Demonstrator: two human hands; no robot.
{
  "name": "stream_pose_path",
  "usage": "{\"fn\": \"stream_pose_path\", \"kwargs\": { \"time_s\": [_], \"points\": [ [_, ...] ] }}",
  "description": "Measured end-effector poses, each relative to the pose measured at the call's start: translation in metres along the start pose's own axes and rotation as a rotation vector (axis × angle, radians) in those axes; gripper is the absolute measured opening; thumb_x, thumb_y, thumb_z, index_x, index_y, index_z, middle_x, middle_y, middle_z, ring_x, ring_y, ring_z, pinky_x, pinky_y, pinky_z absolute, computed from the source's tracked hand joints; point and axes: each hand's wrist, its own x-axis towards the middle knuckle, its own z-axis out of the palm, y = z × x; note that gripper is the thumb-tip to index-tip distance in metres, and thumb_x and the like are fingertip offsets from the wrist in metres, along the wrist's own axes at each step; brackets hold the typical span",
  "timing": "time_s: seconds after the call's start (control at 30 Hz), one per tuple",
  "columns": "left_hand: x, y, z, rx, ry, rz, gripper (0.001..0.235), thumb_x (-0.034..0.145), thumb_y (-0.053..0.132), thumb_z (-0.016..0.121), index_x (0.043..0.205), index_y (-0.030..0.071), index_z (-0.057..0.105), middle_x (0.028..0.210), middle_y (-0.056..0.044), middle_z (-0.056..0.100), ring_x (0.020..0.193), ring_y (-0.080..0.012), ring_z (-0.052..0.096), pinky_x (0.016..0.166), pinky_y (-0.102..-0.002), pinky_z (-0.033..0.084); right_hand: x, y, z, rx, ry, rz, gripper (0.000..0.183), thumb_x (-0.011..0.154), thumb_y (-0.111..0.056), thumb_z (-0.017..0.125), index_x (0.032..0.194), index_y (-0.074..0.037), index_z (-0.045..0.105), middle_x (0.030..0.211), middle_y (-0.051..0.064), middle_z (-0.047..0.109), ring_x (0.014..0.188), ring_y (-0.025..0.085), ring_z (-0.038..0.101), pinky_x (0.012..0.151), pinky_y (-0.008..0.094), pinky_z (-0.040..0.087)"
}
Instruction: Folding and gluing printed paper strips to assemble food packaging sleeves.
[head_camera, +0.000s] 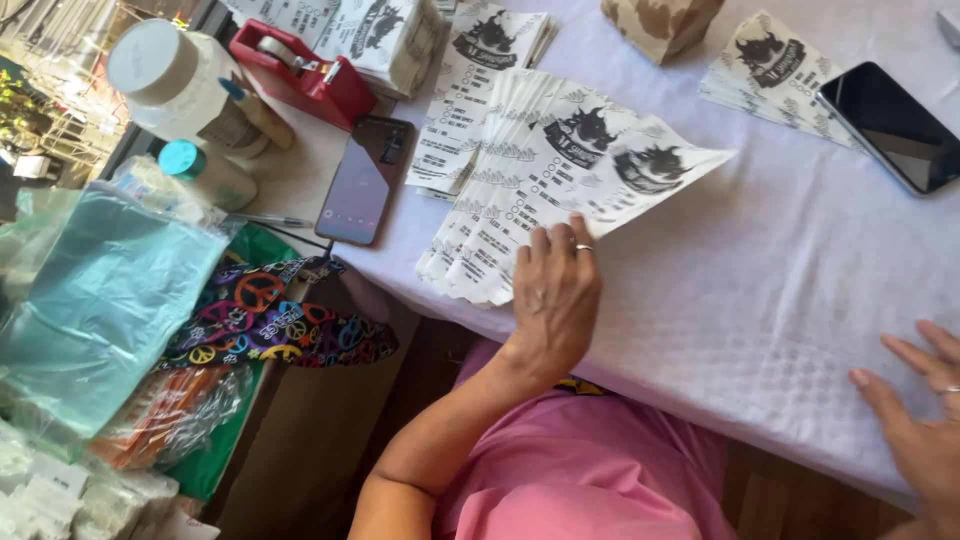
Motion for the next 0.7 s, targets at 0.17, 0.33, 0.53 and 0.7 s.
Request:
{"fn": "stream_pose_path", "kwargs": {
  "time_s": [0.17,0.33,0.53,0.7],
  "points": [
    [0.010,0.030,-0.017,-0.977,-0.167,-0.028,0.073,0.086,-0.010,0.046,0.156,0.007,0.033,0.091,-0.010,0.049,0.069,-0.0303,0.048,0.063,-0.040,0.044,0.000,-0.083,-0.007,0.007,0.086,-0.196,0.033,0.099,0.008,0.083,0.130,0.013,0.073,0.145,0.032,0.067,0.133,0.041,0.064,0.122,0.047,0.049],
    [0.005,0.057,0.014,-1.277,-0.333,-0.017,0.038,0.093,-0.001,0.048,0.130,-0.001,0.042,0.152,-0.006,0.043,0.089,-0.0305,0.058,0.079,-0.044,0.047,-0.001,-0.125,0.014,0.197,0.112,-0.131,0.026,0.098,0.004,0.076,0.123,0.005,0.070,0.136,0.024,0.067,0.124,0.032,0.065,0.115,0.041,0.049],
    [-0.019,0.058,0.029,-0.772,0.204,0.193,0.020,0.095,0.002,0.063,0.115,0.004,0.060,0.130,-0.025,0.048,0.123,-0.0498,0.050,0.103,-0.058,0.046,-0.013,-0.160,0.054,0.242,0.072,-0.380,0.026,0.082,-0.009,0.083,0.107,-0.008,0.077,0.122,0.015,0.072,0.122,0.041,0.067,0.111,0.054,0.048],
    [-0.035,0.021,0.006,-0.986,0.025,0.495,0.027,0.087,0.002,0.073,0.112,0.010,0.071,0.112,-0.011,0.066,0.106,-0.0318,0.069,0.094,-0.040,0.053,-0.015,-0.148,0.054,0.124,0.068,-0.443,0.035,0.081,-0.023,0.085,0.110,-0.006,0.076,0.119,0.012,0.074,0.124,0.038,0.066,0.117,0.057,0.042]
  ]
}}
